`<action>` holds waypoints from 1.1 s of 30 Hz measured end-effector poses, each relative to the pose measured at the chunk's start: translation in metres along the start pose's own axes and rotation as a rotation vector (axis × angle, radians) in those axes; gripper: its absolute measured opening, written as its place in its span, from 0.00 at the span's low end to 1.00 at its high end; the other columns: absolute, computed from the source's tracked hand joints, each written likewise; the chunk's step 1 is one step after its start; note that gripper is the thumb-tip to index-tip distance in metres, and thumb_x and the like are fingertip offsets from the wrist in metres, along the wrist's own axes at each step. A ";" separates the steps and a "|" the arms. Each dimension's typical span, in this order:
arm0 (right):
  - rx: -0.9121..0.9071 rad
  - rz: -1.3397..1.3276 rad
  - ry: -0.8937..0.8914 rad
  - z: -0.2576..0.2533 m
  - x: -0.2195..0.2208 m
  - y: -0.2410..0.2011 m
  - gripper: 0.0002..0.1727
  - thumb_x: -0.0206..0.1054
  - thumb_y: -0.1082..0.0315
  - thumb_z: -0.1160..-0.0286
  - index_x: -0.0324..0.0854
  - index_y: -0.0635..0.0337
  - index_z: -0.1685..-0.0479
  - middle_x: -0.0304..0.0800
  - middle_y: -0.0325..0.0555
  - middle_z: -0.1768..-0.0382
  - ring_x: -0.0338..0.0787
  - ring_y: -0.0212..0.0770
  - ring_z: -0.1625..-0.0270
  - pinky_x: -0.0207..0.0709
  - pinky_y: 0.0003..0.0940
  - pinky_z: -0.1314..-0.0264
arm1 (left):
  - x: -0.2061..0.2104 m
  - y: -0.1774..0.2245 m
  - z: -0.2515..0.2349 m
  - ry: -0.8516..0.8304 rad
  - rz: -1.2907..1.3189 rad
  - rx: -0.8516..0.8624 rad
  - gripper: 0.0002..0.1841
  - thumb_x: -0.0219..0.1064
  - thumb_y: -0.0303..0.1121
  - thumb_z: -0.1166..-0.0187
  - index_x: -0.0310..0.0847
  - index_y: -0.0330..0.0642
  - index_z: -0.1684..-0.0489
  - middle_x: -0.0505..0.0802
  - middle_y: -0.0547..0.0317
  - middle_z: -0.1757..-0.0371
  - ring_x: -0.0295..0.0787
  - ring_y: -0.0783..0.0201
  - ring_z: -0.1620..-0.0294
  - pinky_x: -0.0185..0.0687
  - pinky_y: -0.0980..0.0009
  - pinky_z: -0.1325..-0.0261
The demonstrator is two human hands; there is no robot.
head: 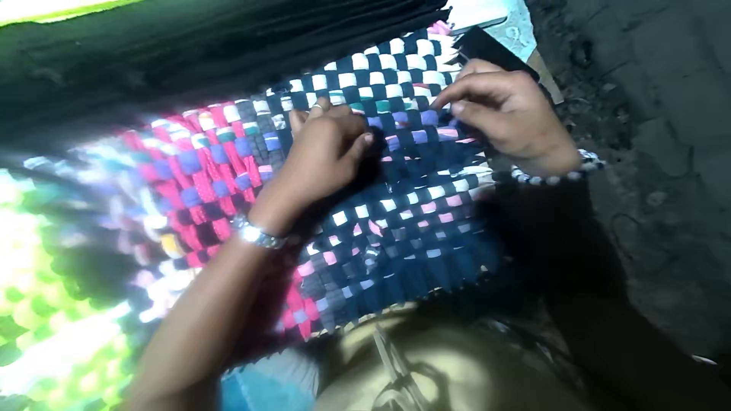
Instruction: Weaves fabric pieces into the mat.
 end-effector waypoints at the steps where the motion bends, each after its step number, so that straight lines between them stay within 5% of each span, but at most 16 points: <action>1: 0.041 0.106 0.040 0.007 -0.007 -0.001 0.15 0.57 0.70 0.17 0.90 0.61 0.48 0.81 0.41 0.54 0.80 0.24 0.55 0.75 0.16 0.53 | 0.004 0.005 -0.001 0.022 -0.038 0.014 0.16 0.56 0.38 0.15 0.92 0.43 0.59 0.90 0.54 0.60 0.80 0.46 0.44 0.60 0.40 0.41; 5: 0.141 0.444 0.058 0.027 -0.001 -0.001 0.16 0.58 0.68 0.21 0.93 0.60 0.51 0.85 0.59 0.51 0.82 0.58 0.43 0.74 0.55 0.40 | 0.031 0.030 -0.017 0.024 -0.194 0.072 0.14 0.60 0.38 0.17 0.91 0.44 0.46 0.88 0.46 0.52 0.80 0.37 0.40 0.65 0.36 0.43; 7: 0.210 0.515 0.015 0.032 0.009 0.007 0.17 0.58 0.66 0.19 0.93 0.57 0.47 0.84 0.59 0.46 0.79 0.63 0.38 0.72 0.61 0.37 | 0.044 0.037 -0.025 -0.001 -0.283 0.068 0.14 0.59 0.38 0.15 0.89 0.43 0.44 0.87 0.44 0.48 0.79 0.35 0.37 0.66 0.35 0.42; 13: 0.192 0.481 0.094 0.041 0.024 0.019 0.21 0.56 0.70 0.25 0.92 0.53 0.42 0.80 0.59 0.44 0.74 0.63 0.36 0.67 0.59 0.34 | 0.056 0.034 -0.037 -0.096 -0.280 -0.011 0.13 0.58 0.32 0.17 0.88 0.39 0.49 0.88 0.44 0.45 0.76 0.35 0.31 0.62 0.33 0.38; 23: 0.136 0.435 0.097 0.025 0.027 0.029 0.18 0.54 0.72 0.27 0.95 0.52 0.67 0.75 0.50 0.58 0.71 0.53 0.44 0.60 0.50 0.38 | 0.056 0.025 -0.046 -0.182 -0.197 0.017 0.13 0.58 0.36 0.18 0.92 0.47 0.62 0.89 0.54 0.57 0.77 0.40 0.36 0.58 0.36 0.40; 27: 0.052 0.282 0.144 0.027 0.020 0.033 0.17 0.56 0.75 0.27 0.94 0.58 0.66 0.77 0.50 0.60 0.74 0.50 0.46 0.60 0.48 0.38 | 0.042 0.021 -0.045 -0.177 0.048 0.053 0.15 0.57 0.34 0.15 0.92 0.44 0.62 0.91 0.56 0.57 0.79 0.48 0.39 0.57 0.39 0.37; 29: 0.069 0.220 0.265 0.036 0.009 0.034 0.14 0.56 0.76 0.27 0.91 0.63 0.65 0.83 0.51 0.57 0.81 0.42 0.48 0.74 0.36 0.41 | 0.034 0.018 -0.043 -0.119 0.163 0.064 0.15 0.55 0.32 0.15 0.91 0.43 0.58 0.92 0.58 0.56 0.82 0.56 0.41 0.59 0.41 0.34; 33: 0.102 0.226 0.436 0.052 -0.010 0.032 0.13 0.58 0.76 0.25 0.90 0.66 0.58 0.81 0.50 0.54 0.81 0.31 0.52 0.74 0.19 0.51 | 0.026 0.019 -0.042 0.012 0.202 -0.004 0.13 0.56 0.29 0.14 0.89 0.39 0.50 0.92 0.54 0.52 0.85 0.57 0.40 0.67 0.45 0.31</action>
Point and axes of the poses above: each hand's wrist, its own z-axis away from the middle knuckle, its own x-axis out of the palm, y = z × x, the point moved 5 cm from there along -z, towards the middle knuckle
